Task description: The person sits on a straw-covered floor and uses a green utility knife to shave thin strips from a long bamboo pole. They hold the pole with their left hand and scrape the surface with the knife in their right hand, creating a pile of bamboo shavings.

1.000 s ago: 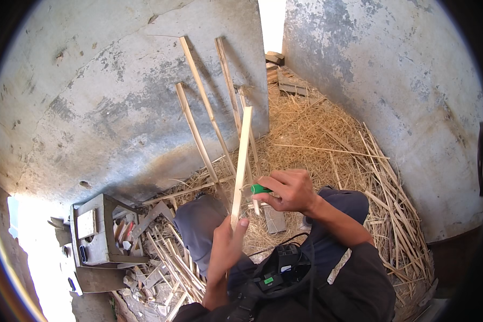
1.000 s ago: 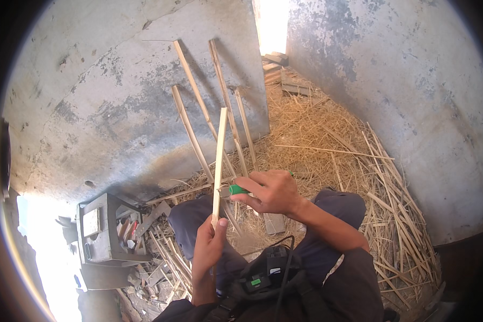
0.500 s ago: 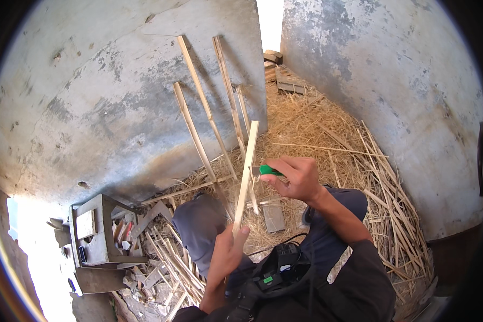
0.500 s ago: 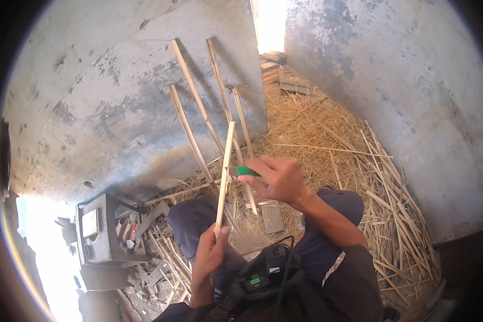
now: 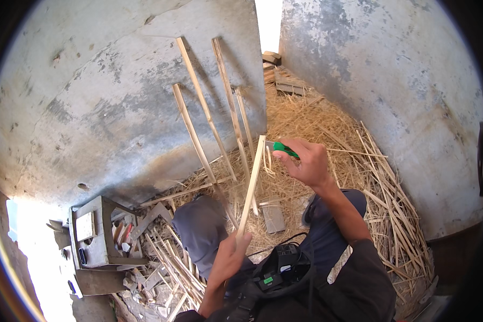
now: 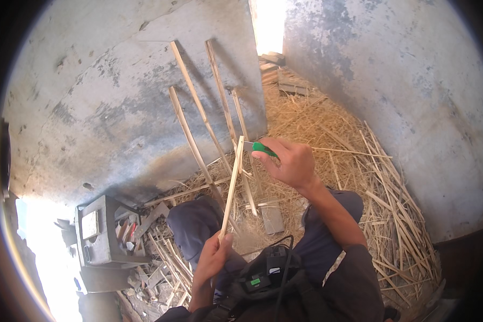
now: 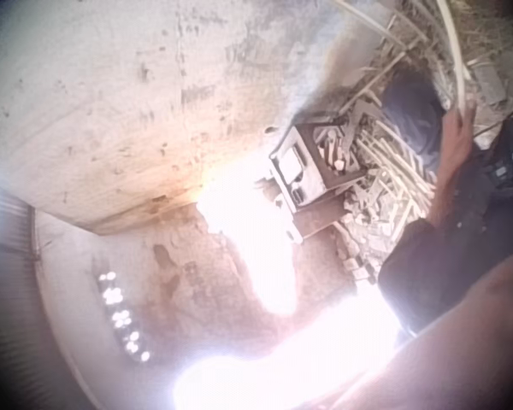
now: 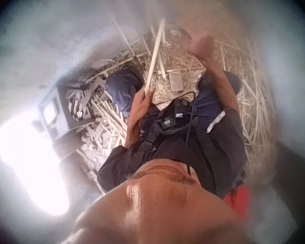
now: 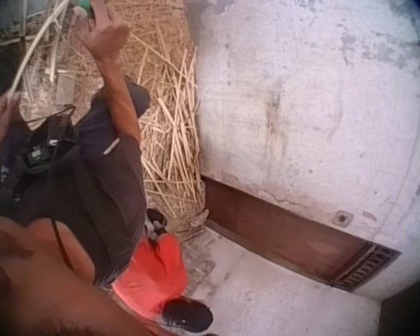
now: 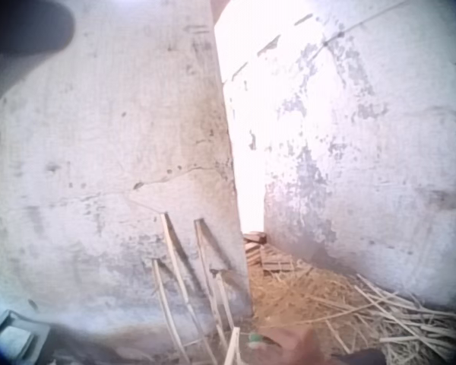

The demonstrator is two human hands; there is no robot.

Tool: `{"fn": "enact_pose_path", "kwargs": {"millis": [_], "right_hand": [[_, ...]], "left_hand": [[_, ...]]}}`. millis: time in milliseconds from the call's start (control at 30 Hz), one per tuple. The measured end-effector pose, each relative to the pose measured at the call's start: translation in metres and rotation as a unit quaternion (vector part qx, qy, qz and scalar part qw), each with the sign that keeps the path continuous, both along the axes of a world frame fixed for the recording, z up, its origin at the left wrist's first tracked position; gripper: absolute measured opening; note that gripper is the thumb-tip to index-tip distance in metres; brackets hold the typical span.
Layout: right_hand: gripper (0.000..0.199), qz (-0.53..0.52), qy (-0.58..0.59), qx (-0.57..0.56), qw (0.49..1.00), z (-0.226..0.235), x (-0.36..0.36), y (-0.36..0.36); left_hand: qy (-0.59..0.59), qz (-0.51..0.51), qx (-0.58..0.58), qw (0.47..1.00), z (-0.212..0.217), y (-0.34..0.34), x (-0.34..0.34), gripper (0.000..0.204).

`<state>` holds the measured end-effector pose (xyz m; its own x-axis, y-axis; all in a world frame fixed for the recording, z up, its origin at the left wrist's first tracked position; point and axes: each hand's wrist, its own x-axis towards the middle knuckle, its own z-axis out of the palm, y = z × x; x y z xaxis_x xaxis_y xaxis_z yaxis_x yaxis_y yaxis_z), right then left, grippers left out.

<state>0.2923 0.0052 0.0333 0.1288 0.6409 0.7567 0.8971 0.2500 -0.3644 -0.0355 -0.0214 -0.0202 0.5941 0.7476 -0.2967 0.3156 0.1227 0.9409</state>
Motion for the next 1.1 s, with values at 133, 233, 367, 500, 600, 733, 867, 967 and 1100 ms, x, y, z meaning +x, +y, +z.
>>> {"fn": "enact_pose_path", "kwargs": {"millis": [133,233,367,500,600,733,867,967,1100], "right_hand": [[0.032,-0.054,0.017,-0.017,0.998,-0.011,0.007,0.004],[0.034,-0.152,0.068,-0.068,0.984,-0.006,0.043,0.007],[0.035,-0.154,0.095,-0.038,0.983,0.009,0.065,0.0],[0.034,-0.063,0.107,-0.056,0.991,-0.001,0.037,0.003],[0.034,0.032,0.114,-0.08,0.99,-0.01,0.011,0.002],[0.035,0.129,0.081,-0.046,0.987,-0.027,-0.029,0.0],[0.033,0.204,0.031,-0.052,0.977,-0.031,-0.054,-0.009],[0.031,0.233,0.014,-0.055,0.971,-0.033,-0.063,-0.013],[0.03,0.236,0.006,-0.062,0.97,-0.032,-0.066,-0.014]], "left_hand": [[0.004,-0.013,-0.02,1.0,-0.001,-0.002,-0.003,0.041],[-0.009,-0.02,-0.046,0.999,-0.008,-0.006,-0.016,0.035],[-0.038,0.061,-0.057,0.996,-0.013,0.003,-0.023,0.027],[-0.047,0.079,0.011,0.996,-0.013,0.016,-0.021,0.027],[-0.08,0.087,0.0,0.993,-0.007,0.022,-0.013,0.027],[-0.098,0.136,0.008,0.986,0.014,0.022,0.0,0.022],[-0.09,0.141,0.062,0.984,0.021,0.024,0.008,0.021],[-0.088,0.132,0.099,0.982,0.022,0.023,0.012,0.02],[-0.081,0.108,0.127,0.983,0.021,0.022,0.015,0.018]]}}
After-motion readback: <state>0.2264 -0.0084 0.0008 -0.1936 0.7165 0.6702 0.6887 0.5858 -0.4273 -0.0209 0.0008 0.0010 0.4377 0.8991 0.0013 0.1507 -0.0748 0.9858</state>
